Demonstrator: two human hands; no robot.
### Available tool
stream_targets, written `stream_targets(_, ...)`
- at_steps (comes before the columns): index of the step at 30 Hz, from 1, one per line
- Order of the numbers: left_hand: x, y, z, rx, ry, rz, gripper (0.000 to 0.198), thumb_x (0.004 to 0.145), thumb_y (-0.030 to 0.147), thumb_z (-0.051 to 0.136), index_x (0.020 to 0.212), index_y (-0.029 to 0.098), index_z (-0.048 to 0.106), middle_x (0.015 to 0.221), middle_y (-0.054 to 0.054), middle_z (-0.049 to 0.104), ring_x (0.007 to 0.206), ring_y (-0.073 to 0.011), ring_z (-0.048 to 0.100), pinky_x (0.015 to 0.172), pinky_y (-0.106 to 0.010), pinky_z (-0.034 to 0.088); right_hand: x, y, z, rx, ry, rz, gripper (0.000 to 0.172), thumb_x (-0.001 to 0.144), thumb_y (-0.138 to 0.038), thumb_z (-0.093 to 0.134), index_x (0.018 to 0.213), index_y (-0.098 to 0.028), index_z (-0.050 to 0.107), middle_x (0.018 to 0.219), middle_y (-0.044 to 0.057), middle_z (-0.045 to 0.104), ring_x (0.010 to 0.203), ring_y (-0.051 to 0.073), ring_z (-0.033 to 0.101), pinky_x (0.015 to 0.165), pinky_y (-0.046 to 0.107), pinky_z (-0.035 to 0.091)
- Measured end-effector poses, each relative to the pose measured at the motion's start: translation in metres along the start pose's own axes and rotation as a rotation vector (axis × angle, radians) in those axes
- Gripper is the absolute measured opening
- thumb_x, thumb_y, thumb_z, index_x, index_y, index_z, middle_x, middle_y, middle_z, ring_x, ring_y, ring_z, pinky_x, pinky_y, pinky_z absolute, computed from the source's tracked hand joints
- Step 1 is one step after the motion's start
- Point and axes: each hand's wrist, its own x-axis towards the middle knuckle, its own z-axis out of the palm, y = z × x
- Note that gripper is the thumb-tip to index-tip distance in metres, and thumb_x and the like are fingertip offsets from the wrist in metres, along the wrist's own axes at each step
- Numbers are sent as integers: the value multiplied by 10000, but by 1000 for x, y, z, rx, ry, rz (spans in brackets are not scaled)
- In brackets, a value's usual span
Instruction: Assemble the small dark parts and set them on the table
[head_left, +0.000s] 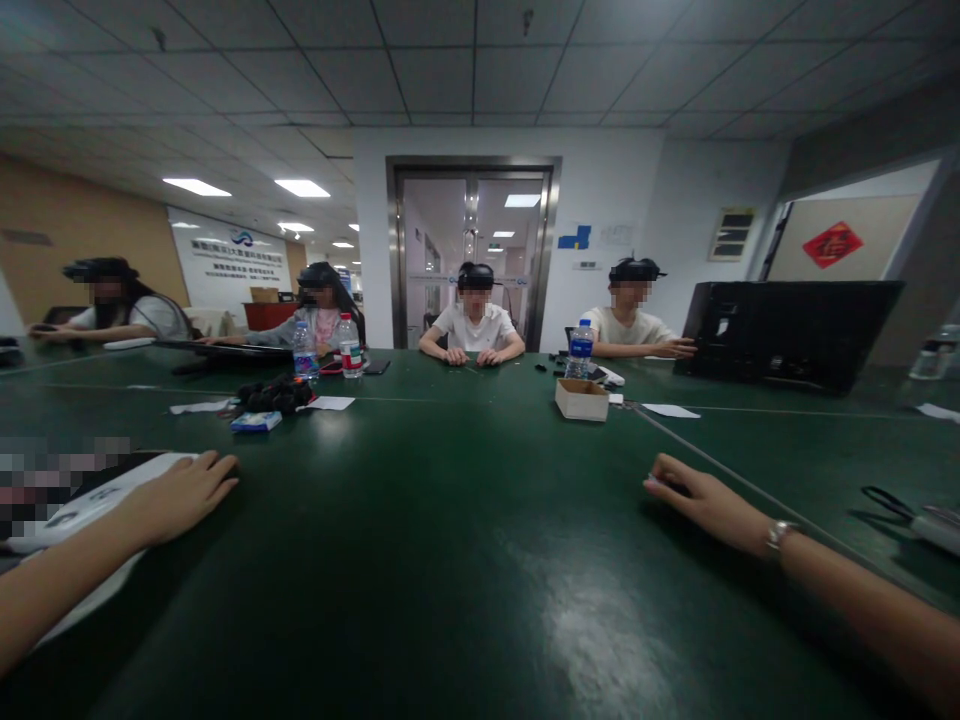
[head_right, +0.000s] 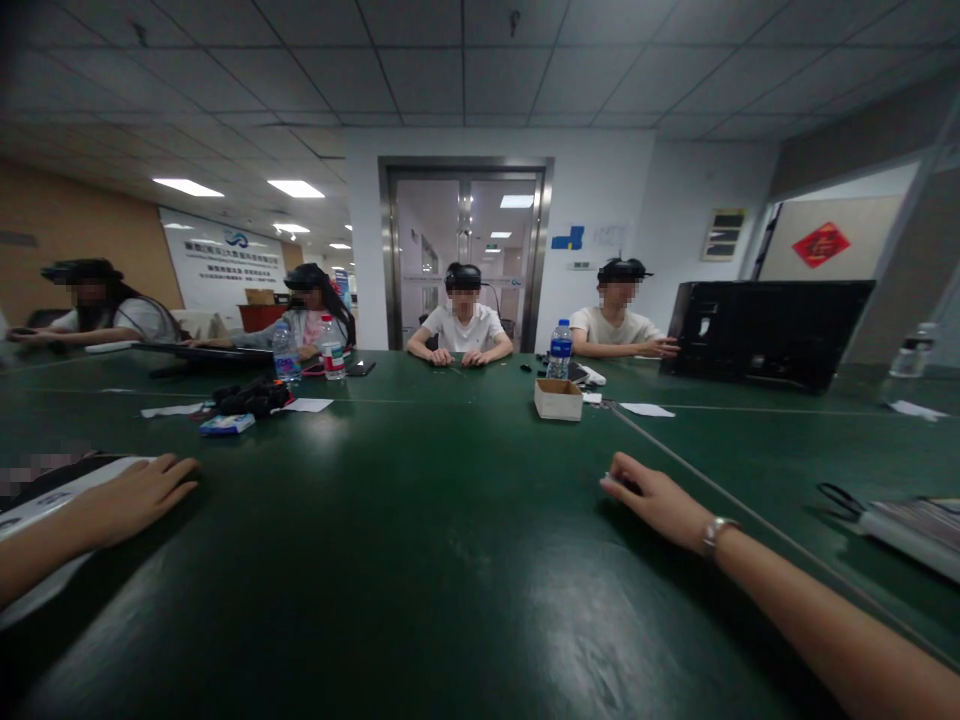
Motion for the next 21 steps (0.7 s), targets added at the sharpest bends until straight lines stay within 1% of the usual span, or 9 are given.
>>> stream_targets(2,10,11,0,123,-37,43,361,807,390,304,1029,207,522,984,-23,590,902,-182,529,876,-323,353,-13,12,-9,49,40,106,383,744,-565,366,728,-212,516,619,20,540,578,156,517,577,267,424)
stream_targets(4,22,28,0,208,-45,57,361,828,331,290,1061,169,515,1019,-80,572,902,-205,532,845,-333,374,-16,22,-13,125,86,205,461,756,-584,290,737,-196,538,553,18,479,517,156,471,522,277,408)
stream_targets(7,44,67,1,241,-45,116,353,841,278,285,1078,148,512,1052,-133,545,942,-239,524,801,-347,399,-10,28,-11,217,139,230,501,751,-598,276,764,-180,551,540,19,461,504,158,454,511,285,402)
stream_targets(9,59,99,3,245,-36,151,345,841,242,293,1089,137,509,1054,-152,538,956,-250,519,784,-359,408,-6,29,-9,211,154,208,475,725,-605,336,800,-188,549,555,17,478,521,162,467,524,287,404)
stream_targets(12,77,151,7,231,-27,232,337,854,232,293,1109,148,498,1065,-151,532,992,-247,504,799,-370,412,-6,26,-8,143,193,185,430,632,-583,502,856,-216,530,692,35,567,610,181,521,575,291,417)
stream_targets(13,81,169,8,217,0,262,332,860,231,289,1112,160,493,1072,-143,530,1000,-241,500,811,-372,409,-7,25,-8,127,206,186,431,611,-577,527,858,-223,522,729,40,580,629,188,529,586,294,420)
stream_targets(15,86,204,8,179,6,314,317,865,238,291,1104,181,492,1079,-132,528,1007,-239,492,806,-371,418,-10,23,-9,127,211,196,426,621,-595,499,841,-230,505,705,41,571,612,190,519,580,301,420)
stream_targets(18,86,254,6,102,16,389,298,866,242,304,1094,196,490,1091,-123,521,1028,-240,467,815,-376,422,-12,18,-10,161,183,190,404,705,-613,371,801,-234,472,601,34,509,559,186,479,565,307,415)
stream_targets(21,83,300,6,37,39,460,289,866,255,320,1091,189,488,1111,-128,502,1053,-253,444,832,-387,414,-11,16,-10,172,199,173,362,774,-564,292,759,-235,444,631,67,534,604,199,500,619,316,419)
